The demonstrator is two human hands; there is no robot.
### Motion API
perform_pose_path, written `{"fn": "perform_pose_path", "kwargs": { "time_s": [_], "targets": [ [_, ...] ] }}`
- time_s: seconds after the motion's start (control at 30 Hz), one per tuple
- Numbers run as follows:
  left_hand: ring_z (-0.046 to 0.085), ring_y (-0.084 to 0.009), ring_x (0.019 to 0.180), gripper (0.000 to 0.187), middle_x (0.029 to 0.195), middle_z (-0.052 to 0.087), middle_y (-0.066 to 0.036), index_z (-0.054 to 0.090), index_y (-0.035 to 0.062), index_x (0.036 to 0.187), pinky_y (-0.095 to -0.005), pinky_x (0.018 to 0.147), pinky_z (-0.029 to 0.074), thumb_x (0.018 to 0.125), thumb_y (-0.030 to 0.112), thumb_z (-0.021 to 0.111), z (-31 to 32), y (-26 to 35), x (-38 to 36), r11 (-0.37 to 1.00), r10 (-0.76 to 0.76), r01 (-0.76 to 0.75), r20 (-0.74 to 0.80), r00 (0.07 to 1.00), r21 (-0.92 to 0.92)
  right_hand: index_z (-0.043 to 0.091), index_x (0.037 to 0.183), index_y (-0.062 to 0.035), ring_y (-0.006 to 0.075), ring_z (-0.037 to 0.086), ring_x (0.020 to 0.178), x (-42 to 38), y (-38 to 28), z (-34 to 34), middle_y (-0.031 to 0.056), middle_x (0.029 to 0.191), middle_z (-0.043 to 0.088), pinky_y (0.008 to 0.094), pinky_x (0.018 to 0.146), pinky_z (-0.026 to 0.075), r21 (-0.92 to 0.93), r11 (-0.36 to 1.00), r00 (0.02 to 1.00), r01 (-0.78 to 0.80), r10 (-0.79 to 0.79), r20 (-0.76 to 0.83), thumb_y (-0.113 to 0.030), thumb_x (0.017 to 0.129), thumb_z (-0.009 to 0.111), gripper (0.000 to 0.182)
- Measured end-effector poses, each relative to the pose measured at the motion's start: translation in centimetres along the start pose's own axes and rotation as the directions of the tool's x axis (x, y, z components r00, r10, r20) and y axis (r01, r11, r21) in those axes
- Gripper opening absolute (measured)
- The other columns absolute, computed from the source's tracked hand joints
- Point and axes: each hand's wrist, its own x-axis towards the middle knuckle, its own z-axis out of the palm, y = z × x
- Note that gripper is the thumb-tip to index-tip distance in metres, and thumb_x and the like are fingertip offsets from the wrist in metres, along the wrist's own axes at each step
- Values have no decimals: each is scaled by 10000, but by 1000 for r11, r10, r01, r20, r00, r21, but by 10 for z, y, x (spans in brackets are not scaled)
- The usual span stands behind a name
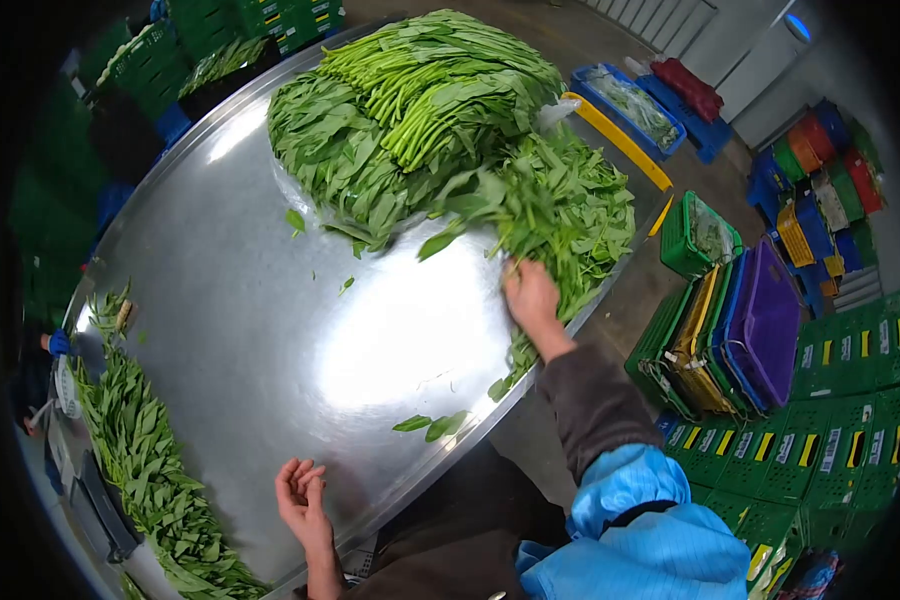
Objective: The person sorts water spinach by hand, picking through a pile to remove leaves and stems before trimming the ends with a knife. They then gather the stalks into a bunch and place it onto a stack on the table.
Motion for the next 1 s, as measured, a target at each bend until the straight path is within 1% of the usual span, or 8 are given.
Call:
{"fn": "perform_pose_path", "kwargs": {
  "time_s": [0.1,0.17,0.23,0.33,0.47,0.6,0.8,1.0],
  "targets": [
    [625,-149,878,283,995,635,-142,517,-50,1149,-267,809,479,879,18,566,8,4,2,994,-3,-7,94,996,105,605,1111,-65,276,606,691,48,7,-5,147,848,630,405,612,481,19,1000,992,3,0,-130,-285,879,556,323],
    [625,-135,825,249,921,649,-121,544,-46,1112,-258,767,485,883,46,581,10,-3,5,978,-84,46,185,979,203,594,1100,-7,164,568,567,48,-8,-4,66,753,606,330,505,458,711,614,936,-344,283,209,-275,893,573,340],
    [615,-107,708,207,758,663,-66,598,-35,1035,-242,680,488,890,112,609,11,-32,2,961,-231,165,318,920,220,591,1098,4,95,495,489,12,-43,-23,7,691,561,253,412,388,735,426,847,-528,328,418,-271,897,594,340],
    [611,-139,799,235,936,631,-85,559,-18,1094,-260,729,494,895,102,600,47,-72,10,914,-406,347,539,738,213,600,1086,-12,89,474,468,-49,-68,-34,1,687,558,235,400,372,705,298,765,-644,272,583,-260,907,588,306],
    [445,-230,1229,641,1388,374,-169,331,17,1385,-322,934,438,827,38,646,141,-40,27,961,26,172,686,727,-218,611,1074,13,116,534,629,-107,-91,-44,13,755,575,276,566,458,765,512,912,-392,110,395,-221,929,559,280],
    [409,-256,1285,570,1399,387,-178,388,18,1362,-361,941,454,828,-11,584,132,49,44,870,384,-207,353,853,-447,621,1098,-34,235,582,753,-126,-100,-86,81,846,594,342,690,477,466,884,914,42,-222,339,-185,860,610,281],
    [609,-235,1015,359,1214,555,-164,474,-11,1249,-307,780,511,899,44,532,57,30,57,960,160,-150,25,987,-238,617,933,-126,244,552,838,-216,-141,-32,61,819,531,391,699,465,557,700,678,448,-672,299,-166,802,640,139],
    [637,-202,898,341,1126,594,-137,485,10,1231,-276,698,503,905,76,559,18,-1,35,992,-1,-12,-107,994,-122,674,915,-144,273,564,812,-94,-40,-43,67,842,593,405,679,472,211,939,918,273,-319,234,-167,816,599,126]
  ]
}}
